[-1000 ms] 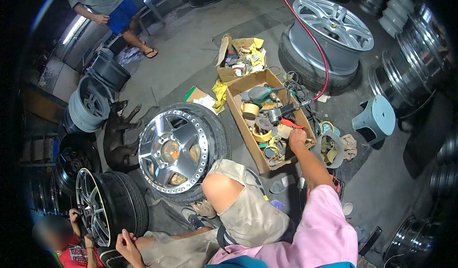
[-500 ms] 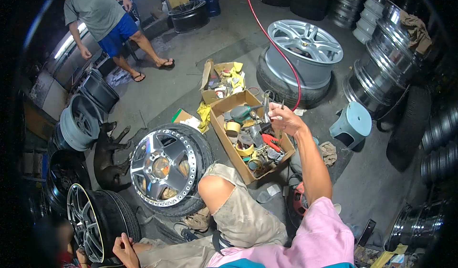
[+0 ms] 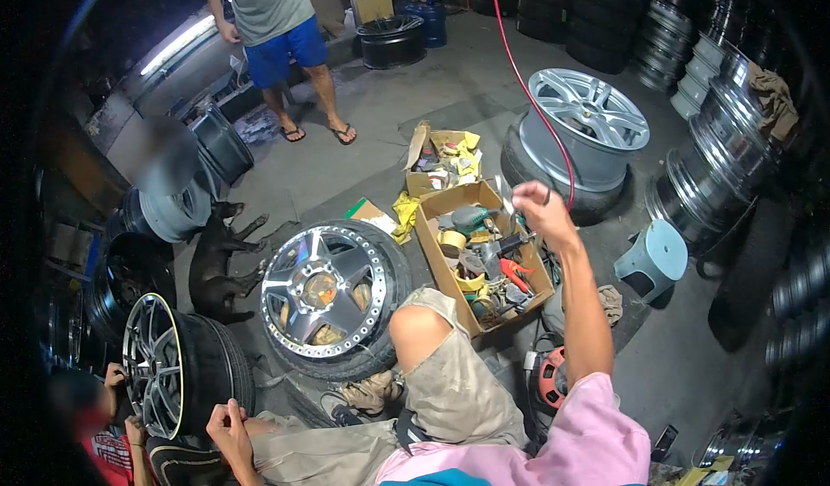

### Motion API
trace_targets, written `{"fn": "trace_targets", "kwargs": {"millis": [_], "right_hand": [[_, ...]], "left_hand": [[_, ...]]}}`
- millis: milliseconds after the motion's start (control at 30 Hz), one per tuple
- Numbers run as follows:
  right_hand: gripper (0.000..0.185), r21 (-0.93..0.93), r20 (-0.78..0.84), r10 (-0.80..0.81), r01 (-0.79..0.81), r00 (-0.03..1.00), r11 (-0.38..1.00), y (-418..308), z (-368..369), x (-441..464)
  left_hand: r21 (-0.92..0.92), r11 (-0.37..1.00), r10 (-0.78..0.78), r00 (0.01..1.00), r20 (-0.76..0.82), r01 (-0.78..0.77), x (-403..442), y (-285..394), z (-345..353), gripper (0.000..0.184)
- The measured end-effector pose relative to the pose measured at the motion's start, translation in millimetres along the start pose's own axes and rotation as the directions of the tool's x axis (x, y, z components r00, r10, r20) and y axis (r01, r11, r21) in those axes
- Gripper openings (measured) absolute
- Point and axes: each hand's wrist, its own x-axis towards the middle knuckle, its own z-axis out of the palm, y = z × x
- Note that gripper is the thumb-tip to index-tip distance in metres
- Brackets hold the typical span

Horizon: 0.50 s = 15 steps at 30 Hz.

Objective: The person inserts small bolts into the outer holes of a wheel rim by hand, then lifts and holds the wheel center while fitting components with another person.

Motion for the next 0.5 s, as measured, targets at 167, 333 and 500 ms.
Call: {"fn": "trace_targets", "kwargs": {"millis": [167,333,500], "right_hand": [[0.025,-0.237,0.119,-0.410,0.426,0.904,0.873,-136,74,28],[0.022,-0.183,0.120,-0.574,0.587,0.810,0.789,-171,130,43],[0.020,-0.045,0.117,-0.608,0.616,0.785,0.787,-169,147,31]], "left_hand": [[-0.067,0.997,0.036,0.999,0.028,-0.034,7,4,10,0.037],[0.001,0.996,0.094,0.996,-0.007,-0.094,3,20,6,0.034],[-0.018,0.996,0.088,0.996,-0.018,-0.089,-3,15,-6,0.032]]}}
